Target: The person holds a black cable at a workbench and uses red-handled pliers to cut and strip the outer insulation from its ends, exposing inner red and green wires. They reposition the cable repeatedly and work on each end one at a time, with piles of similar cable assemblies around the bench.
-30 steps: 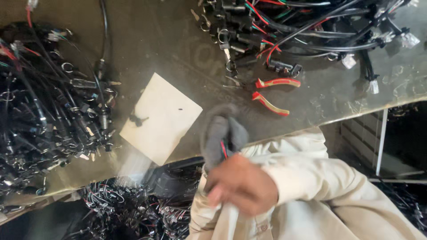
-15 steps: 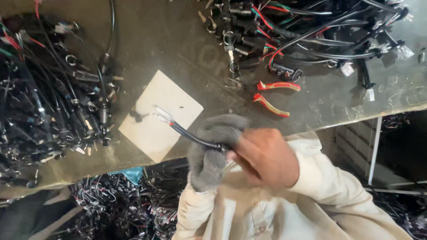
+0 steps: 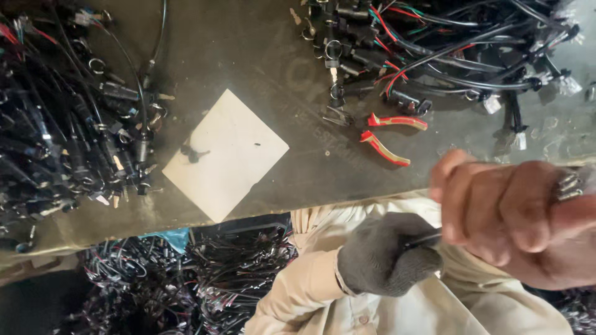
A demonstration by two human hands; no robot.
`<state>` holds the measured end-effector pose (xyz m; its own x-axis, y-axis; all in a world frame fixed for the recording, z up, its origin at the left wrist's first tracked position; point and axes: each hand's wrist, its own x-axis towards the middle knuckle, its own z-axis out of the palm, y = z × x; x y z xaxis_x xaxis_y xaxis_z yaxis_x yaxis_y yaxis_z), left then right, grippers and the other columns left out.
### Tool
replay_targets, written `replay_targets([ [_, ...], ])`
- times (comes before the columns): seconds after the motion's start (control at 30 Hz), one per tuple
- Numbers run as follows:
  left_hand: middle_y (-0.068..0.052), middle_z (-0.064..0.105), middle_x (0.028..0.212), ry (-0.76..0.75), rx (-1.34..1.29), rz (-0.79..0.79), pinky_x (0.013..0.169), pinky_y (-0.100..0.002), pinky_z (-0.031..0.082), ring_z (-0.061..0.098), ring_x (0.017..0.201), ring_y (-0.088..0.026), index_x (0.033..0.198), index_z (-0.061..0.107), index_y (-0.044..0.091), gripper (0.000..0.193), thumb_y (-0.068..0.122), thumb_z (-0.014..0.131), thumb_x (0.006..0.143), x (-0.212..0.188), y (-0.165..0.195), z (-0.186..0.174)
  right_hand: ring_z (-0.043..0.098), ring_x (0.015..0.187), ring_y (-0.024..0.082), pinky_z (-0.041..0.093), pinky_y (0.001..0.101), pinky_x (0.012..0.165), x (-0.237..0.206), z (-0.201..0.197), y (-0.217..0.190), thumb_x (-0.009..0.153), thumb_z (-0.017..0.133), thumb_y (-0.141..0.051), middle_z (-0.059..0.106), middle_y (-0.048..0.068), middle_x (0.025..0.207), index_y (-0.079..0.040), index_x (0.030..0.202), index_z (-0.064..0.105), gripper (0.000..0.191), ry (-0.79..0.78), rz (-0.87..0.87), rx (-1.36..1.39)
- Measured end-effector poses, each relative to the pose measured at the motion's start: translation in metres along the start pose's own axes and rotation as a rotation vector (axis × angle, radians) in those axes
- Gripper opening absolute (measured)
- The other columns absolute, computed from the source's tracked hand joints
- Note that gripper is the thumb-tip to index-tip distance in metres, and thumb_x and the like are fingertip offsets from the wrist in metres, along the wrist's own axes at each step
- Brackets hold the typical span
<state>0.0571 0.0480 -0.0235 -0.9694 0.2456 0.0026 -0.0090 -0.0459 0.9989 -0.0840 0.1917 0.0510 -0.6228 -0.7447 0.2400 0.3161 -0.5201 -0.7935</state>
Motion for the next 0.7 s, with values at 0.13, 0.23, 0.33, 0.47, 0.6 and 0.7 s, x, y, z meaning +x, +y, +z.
replay_targets([
  [0.13,-0.004,0.070,0.093,-0.059,-0.103,0.028,0.077,-0.030,0.059,0.073,0.080,-0.020,0.124,0.061,0.006,0.024,0.025,0.054,0.111,0.004,0.004,-0.017,0.066,0.068,0.022,0.037,0.0461,0.086,-0.031,-0.019,-0.003,0.105,0.052,-0.030,0.065,0.001,0.065,-0.019,0.070,0.050,0.037,0.092,0.060,0.034],
  [0.23,-0.003,0.070,0.091,-0.102,0.010,0.212,0.078,-0.031,0.052,0.070,0.083,-0.021,0.111,0.064,0.009,0.026,0.034,0.057,0.114,0.017,-0.001,-0.040,0.065,0.067,0.021,0.038,0.0446,0.081,-0.028,-0.032,0.006,0.103,0.051,-0.028,0.065,0.000,0.064,-0.018,0.078,0.051,0.027,0.148,-0.092,0.082],
  [0.33,-0.004,0.071,0.100,-0.220,-0.100,0.136,0.085,-0.028,0.052,0.069,0.090,-0.019,0.112,0.066,0.008,0.038,0.045,0.056,0.117,0.007,-0.005,-0.060,0.060,0.069,0.022,0.041,0.0426,0.076,-0.015,-0.037,0.026,0.102,0.051,-0.026,0.066,-0.002,0.064,-0.018,0.093,0.055,0.013,0.294,-0.283,0.182],
  [0.47,-0.004,0.065,0.085,-0.086,-0.637,-0.224,0.070,-0.028,0.045,0.057,0.073,-0.013,0.108,0.072,0.001,0.054,0.054,0.060,0.100,-0.010,0.000,-0.072,0.062,0.091,0.028,0.041,0.0488,0.101,0.018,-0.036,0.072,0.121,0.036,-0.034,0.063,0.009,0.103,-0.006,0.121,0.052,0.032,0.596,-0.143,-0.183],
  [0.6,-0.005,0.071,0.104,0.220,-0.145,-0.058,0.085,-0.031,0.052,0.063,0.093,-0.018,0.123,0.069,0.005,0.044,0.043,0.067,0.100,-0.005,0.005,-0.101,0.055,0.115,0.044,0.034,0.0366,0.104,0.010,-0.011,0.106,0.112,0.031,-0.037,0.051,0.032,0.123,0.018,0.131,0.040,0.059,-0.155,-0.044,-0.472],
  [0.7,-0.007,0.074,0.111,0.406,0.277,0.181,0.099,-0.032,0.055,0.069,0.109,-0.022,0.115,0.072,0.008,0.025,0.030,0.074,0.103,-0.003,-0.010,-0.104,0.067,0.075,0.019,0.055,0.0357,0.071,-0.012,-0.017,0.121,0.099,0.059,-0.030,0.072,0.012,0.081,0.004,0.110,0.065,0.036,0.035,0.754,-0.569],
])
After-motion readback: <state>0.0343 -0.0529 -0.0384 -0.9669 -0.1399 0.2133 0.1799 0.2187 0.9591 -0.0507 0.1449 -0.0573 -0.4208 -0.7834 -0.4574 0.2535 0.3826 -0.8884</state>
